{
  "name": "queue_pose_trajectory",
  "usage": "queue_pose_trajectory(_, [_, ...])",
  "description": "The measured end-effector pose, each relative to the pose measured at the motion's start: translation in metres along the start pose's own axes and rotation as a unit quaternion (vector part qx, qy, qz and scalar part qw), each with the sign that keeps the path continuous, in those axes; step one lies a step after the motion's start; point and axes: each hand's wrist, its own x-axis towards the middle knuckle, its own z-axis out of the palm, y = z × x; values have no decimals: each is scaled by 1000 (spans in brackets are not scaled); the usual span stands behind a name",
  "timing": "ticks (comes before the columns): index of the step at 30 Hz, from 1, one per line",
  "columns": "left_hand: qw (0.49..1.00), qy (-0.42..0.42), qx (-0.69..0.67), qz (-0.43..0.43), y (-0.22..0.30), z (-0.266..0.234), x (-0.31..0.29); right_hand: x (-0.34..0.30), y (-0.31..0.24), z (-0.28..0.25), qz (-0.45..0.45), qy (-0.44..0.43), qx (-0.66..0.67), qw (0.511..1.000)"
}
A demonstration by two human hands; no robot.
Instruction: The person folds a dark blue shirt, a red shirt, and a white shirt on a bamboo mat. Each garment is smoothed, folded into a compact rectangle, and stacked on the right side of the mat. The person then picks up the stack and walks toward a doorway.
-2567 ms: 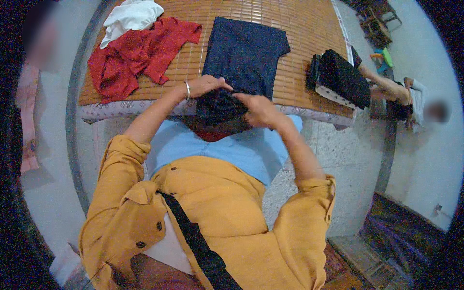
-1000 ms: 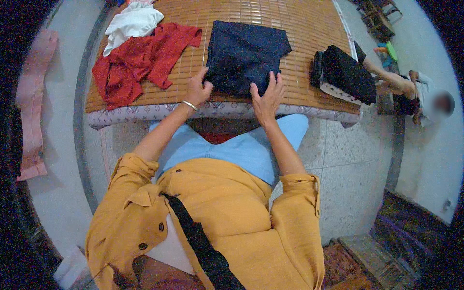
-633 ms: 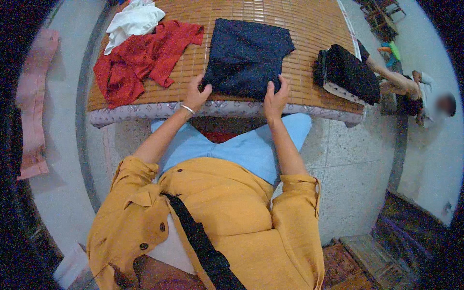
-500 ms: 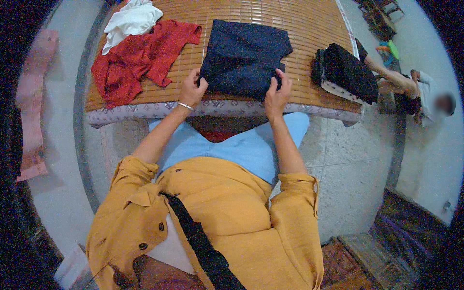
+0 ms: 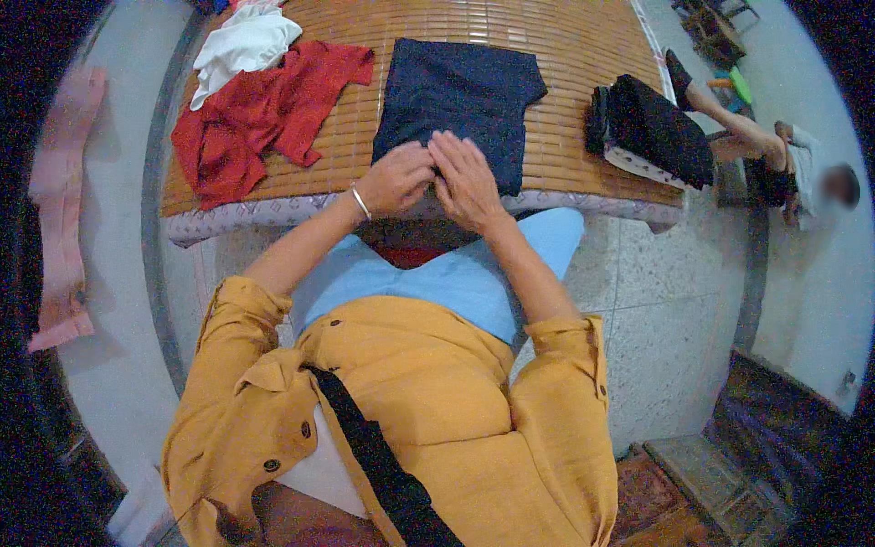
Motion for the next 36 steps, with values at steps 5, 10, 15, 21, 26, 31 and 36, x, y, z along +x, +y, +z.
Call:
queue_pose_trajectory(5, [976,-134,81,-150,-27,-19,-10,8,27,-12,-15,-101,-96,990])
queue_pose_trajectory(10, [966,-193,68,-161,-41,-33,-16,9,43,-33,-10,-164,-107,981])
queue_pose_trajectory(15, [966,-208,67,-139,-49,-37,-14,7,56,-37,-5,-190,-96,977])
queue_pose_trajectory(21, [969,-189,71,-140,-55,-32,-6,13,53,-40,-3,-231,-110,967])
queue_pose_trajectory(26, [968,-184,101,-137,-55,-22,-7,8,56,-29,14,-276,-153,949])
queue_pose_trajectory(31, [966,-224,84,-99,-19,-43,-15,-4,37,-47,3,-303,-122,945])
queue_pose_trajectory(36, [971,-194,107,-88,4,-39,-35,-17,15,-66,-24,-320,-85,943])
